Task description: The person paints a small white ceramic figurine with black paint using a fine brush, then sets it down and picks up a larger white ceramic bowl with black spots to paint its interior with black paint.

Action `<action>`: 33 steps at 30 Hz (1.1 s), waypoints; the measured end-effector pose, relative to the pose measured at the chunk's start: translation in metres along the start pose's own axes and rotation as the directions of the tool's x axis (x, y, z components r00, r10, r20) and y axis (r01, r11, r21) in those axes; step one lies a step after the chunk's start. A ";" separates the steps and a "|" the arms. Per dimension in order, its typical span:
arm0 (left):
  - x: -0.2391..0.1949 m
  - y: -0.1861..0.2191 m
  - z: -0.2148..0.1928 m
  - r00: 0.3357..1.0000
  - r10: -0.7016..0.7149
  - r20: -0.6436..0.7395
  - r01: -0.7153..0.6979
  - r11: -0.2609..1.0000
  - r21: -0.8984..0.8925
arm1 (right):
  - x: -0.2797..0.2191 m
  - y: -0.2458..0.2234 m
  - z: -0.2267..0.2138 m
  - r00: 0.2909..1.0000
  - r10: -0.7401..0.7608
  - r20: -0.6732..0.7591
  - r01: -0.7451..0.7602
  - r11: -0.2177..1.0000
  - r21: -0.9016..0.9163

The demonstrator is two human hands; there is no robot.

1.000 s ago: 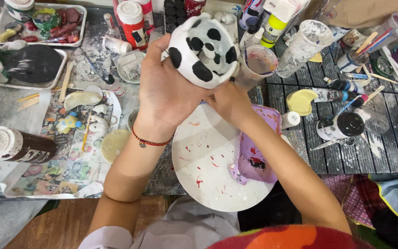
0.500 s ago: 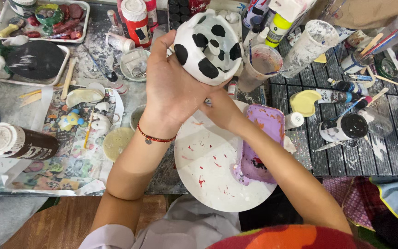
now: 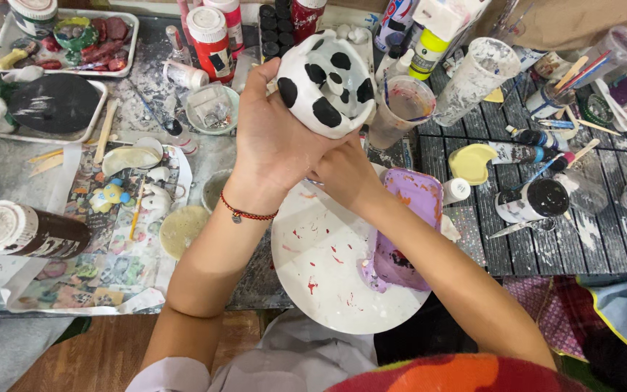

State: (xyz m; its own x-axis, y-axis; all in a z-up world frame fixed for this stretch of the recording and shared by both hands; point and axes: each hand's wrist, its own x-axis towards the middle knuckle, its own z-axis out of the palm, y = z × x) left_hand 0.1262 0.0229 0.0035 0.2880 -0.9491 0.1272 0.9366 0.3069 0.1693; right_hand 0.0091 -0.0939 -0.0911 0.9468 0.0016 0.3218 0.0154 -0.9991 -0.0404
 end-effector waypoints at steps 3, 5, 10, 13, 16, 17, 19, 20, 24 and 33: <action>0.001 0.001 0.001 0.999 -0.002 -0.038 0.002 1.000 -0.009 | 0.003 0.000 -0.003 0.990 -0.041 -0.135 0.032 0.997 -0.067; 0.000 0.002 0.001 1.000 0.008 -0.019 -0.008 1.000 0.016 | 0.003 0.000 -0.005 0.989 -0.027 -0.147 0.015 0.997 -0.079; -0.001 0.003 0.002 1.000 0.000 0.005 0.000 1.000 0.026 | -0.001 0.000 -0.011 0.998 0.030 -0.061 -0.040 0.985 -0.168; -0.001 0.004 0.002 1.000 -0.005 -0.005 0.005 1.000 0.017 | -0.008 0.003 -0.020 0.972 -0.020 -0.235 -0.009 0.992 -0.122; -0.002 0.005 0.002 1.000 -0.008 0.014 0.008 1.000 0.023 | -0.016 0.009 -0.034 0.971 0.067 -0.231 -0.076 0.997 -0.030; -0.003 0.005 0.001 0.999 -0.017 0.031 0.016 0.999 0.038 | -0.019 0.010 -0.039 0.968 0.108 -0.228 -0.108 0.994 0.013; -0.002 0.006 0.001 0.999 -0.020 0.049 0.018 0.999 0.045 | -0.022 0.010 -0.049 0.960 0.160 -0.230 -0.143 0.986 0.090; -0.001 0.006 0.001 0.999 -0.015 0.046 0.013 0.999 0.035 | -0.025 0.010 -0.053 0.956 0.176 -0.234 -0.149 0.981 0.127; -0.002 0.007 0.002 0.999 -0.010 0.047 0.008 0.999 0.047 | -0.034 0.007 -0.069 0.950 0.235 -0.204 -0.190 0.958 0.216; -0.007 0.005 0.013 0.997 -0.044 0.066 0.043 0.999 0.024 | -0.084 0.000 -0.098 0.878 0.446 -0.173 -0.379 0.869 0.317</action>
State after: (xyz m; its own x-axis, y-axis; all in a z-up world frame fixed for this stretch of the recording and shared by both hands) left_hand 0.1260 0.0321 0.0164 0.2323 -0.9550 0.1842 0.9430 0.2675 0.1979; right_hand -0.1020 -0.0981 -0.0257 0.7825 -0.4520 0.4284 -0.2441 -0.8555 -0.4567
